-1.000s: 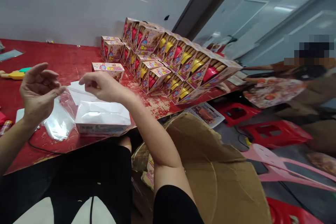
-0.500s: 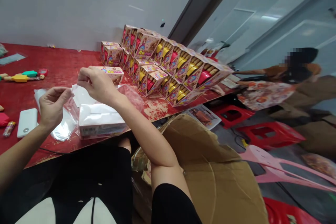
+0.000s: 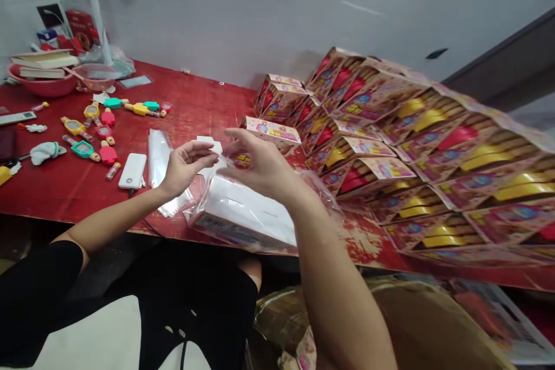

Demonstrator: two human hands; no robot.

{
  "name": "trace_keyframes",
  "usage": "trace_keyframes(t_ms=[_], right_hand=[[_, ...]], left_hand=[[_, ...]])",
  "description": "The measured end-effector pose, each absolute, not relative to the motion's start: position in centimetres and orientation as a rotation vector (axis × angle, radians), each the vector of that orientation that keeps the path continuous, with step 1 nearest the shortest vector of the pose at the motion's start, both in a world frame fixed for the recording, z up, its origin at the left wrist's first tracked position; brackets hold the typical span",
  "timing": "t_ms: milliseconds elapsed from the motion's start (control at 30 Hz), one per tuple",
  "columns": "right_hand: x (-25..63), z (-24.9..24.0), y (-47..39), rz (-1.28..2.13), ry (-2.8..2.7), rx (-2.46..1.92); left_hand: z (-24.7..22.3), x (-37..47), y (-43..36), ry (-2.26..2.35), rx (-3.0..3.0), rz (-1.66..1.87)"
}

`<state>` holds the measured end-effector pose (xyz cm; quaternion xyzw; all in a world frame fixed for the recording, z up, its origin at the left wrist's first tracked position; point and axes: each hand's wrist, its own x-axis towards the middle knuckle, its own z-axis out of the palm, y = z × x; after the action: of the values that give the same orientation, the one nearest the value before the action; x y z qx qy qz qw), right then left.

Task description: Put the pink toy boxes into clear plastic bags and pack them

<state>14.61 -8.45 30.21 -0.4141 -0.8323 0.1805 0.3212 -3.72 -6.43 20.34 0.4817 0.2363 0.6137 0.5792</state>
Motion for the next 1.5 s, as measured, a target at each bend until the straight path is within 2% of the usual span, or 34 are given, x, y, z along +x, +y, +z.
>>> trace_keyframes(t_ms=[67, 233, 367, 500, 667, 867, 1033, 1133, 1500], right_hand=[[14.1, 29.8, -8.1, 0.336, -2.135, -1.098], [12.7, 29.9, -9.1, -0.333, -2.018, -0.944], [11.6, 28.8, -9.7, -0.443, -2.229, -0.77], [11.4, 27.5, -8.6, -0.563, -2.245, -0.844], [11.0, 28.0, -8.2, -0.496, -2.286, -1.0], [9.7, 29.2, -8.6, -0.277, -2.023, -1.07], [11.7, 32.9, -10.2, -0.303, -1.673, -1.287], [12.9, 34.2, -13.2, -0.287, -1.678, -1.255], [11.6, 27.7, -9.9, -0.421, -2.124, -0.94]], left_hand=[[20.5, -3.8, -6.5, 0.545, 1.102, 1.414], [20.8, -4.0, -6.2, 0.554, 1.105, 1.394], [21.0, -4.0, -6.0, 0.537, 1.2, 1.403], [21.4, -4.5, -6.0, 0.472, 1.35, 1.408], [22.4, -5.3, -6.0, 0.501, 1.572, 1.369], [23.4, -5.3, -5.9, 0.579, 1.668, 1.47], [23.0, -4.4, -3.5, 0.542, 1.541, 1.609], [23.1, -4.0, -4.5, 0.564, 1.517, 1.587], [22.7, -4.4, -6.2, 0.474, 1.417, 1.427]])
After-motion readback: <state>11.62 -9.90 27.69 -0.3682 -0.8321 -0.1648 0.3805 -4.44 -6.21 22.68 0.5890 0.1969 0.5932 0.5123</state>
